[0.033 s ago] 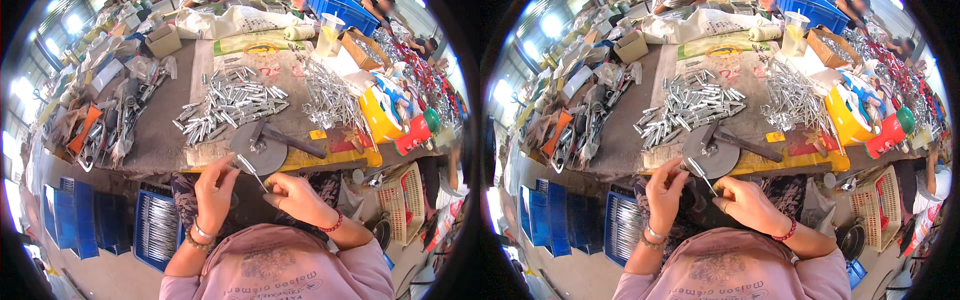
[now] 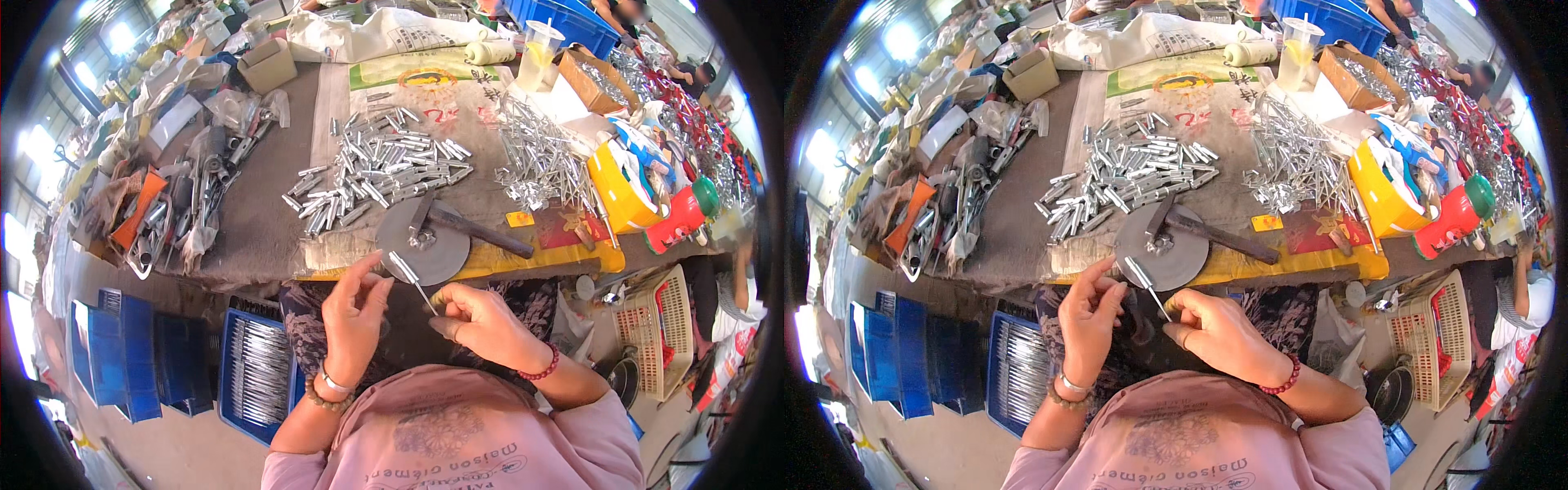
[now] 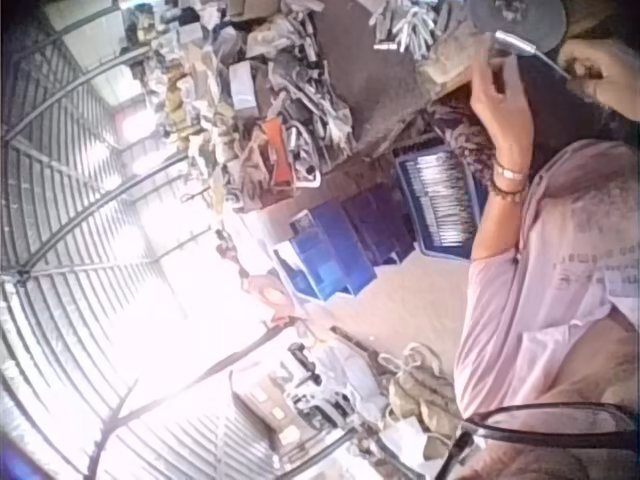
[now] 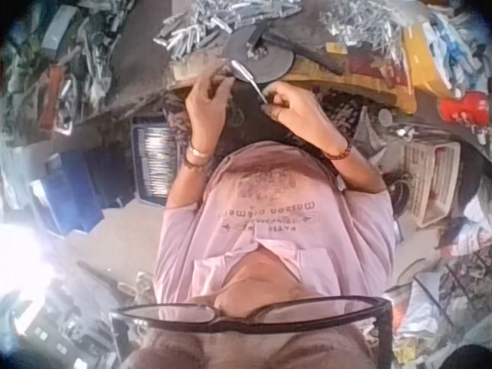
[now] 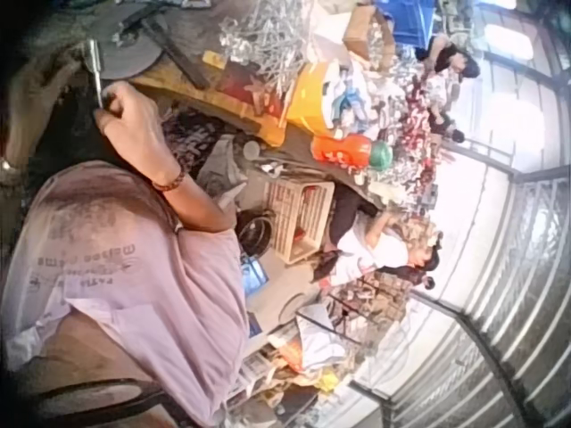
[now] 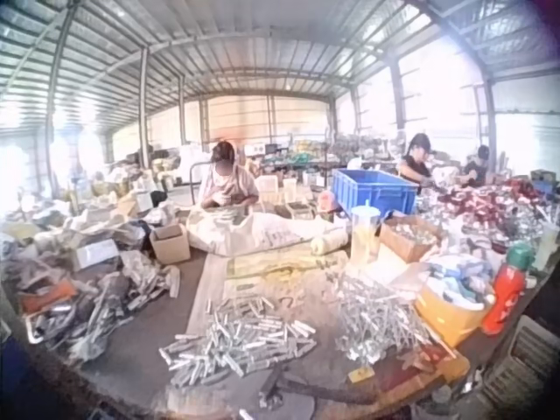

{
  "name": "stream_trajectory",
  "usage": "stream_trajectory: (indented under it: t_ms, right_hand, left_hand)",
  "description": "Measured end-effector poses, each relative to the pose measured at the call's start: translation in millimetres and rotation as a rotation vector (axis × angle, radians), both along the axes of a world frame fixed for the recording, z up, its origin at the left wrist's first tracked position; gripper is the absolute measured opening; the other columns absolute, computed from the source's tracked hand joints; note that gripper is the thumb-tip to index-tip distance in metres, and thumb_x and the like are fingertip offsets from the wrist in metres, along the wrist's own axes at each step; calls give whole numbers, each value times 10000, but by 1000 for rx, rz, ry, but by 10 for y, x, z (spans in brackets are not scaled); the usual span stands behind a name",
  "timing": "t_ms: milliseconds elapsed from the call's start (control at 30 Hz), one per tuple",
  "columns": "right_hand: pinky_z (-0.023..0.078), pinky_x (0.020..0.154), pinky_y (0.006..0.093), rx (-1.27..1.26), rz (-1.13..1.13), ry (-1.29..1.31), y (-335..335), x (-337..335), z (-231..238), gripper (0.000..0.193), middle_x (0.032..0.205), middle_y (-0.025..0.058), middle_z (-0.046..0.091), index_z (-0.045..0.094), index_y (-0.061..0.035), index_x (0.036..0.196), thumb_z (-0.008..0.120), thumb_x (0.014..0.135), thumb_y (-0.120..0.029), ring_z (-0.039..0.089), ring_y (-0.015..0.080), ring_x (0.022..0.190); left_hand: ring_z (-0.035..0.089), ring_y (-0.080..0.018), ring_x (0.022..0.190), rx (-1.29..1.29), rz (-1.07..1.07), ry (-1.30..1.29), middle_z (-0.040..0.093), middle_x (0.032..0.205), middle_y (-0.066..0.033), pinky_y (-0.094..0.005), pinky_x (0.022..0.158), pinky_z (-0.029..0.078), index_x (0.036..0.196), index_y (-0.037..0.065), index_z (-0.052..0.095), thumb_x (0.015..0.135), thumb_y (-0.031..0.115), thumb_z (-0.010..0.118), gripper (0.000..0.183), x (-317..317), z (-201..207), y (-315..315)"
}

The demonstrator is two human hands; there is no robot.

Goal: Manually assembling small metal clips onto a base plate at a factory workstation.

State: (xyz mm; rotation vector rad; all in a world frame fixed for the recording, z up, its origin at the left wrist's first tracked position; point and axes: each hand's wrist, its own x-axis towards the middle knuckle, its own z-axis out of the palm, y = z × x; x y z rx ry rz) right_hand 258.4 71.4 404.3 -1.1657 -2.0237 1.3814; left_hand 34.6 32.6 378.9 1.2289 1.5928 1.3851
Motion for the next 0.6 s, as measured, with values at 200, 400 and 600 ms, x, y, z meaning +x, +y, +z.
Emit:
stream_trajectory:
  t_ms: [200, 400, 600]
  right_hand:
    - [455, 612, 286, -384, -65, 177, -125, -88, -35, 200, 784, -19, 632, 673, -7, 1191, 729, 1006, -58, 556, 66, 692]
    - [487, 666, 257, -447, 34, 165, -272, -274, -167, 255, 850, -5, 676, 666, -19, 1241, 755, 1006, -62, 594, 52, 751]
    - [547, 827, 233, -467, 120, 252, -265, -227, -295, 512, 1078, 50, 715, 536, -23, 1543, 714, 1064, -56, 663, 80, 920]
  left_hand:
    - [685, -83, 809, -131, -105, -490, 770, 1057, -78, -223, 646, 588, 1646, 49, 397, 1087, 79, 665, 621, 123, -57, -52]
    - [595, -67, 727, -51, -49, -620, 709, 953, -20, -217, 599, 482, 1512, 76, 451, 1006, 49, 759, 593, 4, -95, -213]
    - [561, -52, 719, 55, 206, -523, 693, 935, -10, -208, 611, 438, 1431, 69, 489, 1000, 52, 750, 504, -644, -260, -579]
